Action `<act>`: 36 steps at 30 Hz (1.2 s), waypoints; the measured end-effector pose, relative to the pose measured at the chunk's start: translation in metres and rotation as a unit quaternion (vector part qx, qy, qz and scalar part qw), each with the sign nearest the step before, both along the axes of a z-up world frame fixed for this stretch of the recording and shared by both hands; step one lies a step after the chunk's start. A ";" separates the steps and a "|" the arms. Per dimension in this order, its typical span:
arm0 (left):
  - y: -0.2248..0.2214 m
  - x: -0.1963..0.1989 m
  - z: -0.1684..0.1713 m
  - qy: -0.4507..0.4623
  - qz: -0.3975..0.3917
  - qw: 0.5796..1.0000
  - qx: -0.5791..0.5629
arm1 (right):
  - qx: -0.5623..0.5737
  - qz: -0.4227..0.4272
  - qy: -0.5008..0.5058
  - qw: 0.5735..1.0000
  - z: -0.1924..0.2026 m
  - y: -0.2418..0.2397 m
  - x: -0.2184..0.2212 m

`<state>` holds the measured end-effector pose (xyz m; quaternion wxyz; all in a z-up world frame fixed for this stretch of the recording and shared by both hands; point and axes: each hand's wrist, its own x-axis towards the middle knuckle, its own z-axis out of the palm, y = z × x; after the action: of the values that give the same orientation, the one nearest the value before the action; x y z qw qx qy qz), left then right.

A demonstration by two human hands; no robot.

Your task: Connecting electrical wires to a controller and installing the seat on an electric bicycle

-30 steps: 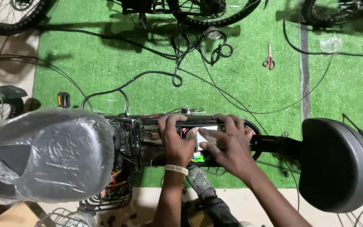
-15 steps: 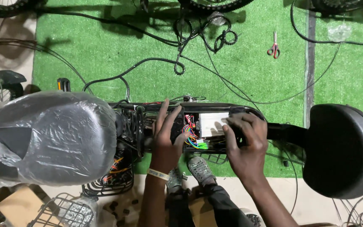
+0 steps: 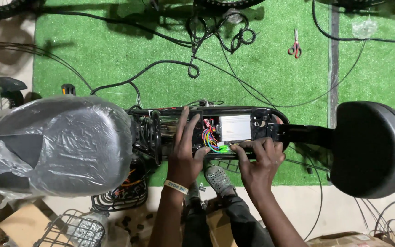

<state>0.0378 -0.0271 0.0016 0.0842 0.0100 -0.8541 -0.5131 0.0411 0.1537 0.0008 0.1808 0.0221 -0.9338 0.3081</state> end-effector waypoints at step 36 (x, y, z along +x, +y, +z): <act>0.015 0.028 -0.032 0.046 0.104 0.991 0.076 | 0.134 0.213 -0.265 0.931 0.054 0.002 0.016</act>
<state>0.0661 -0.0117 -0.0306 0.1753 0.0812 -0.8022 -0.5650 0.0574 0.1558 0.0550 -0.1478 0.1622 -0.9536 0.2061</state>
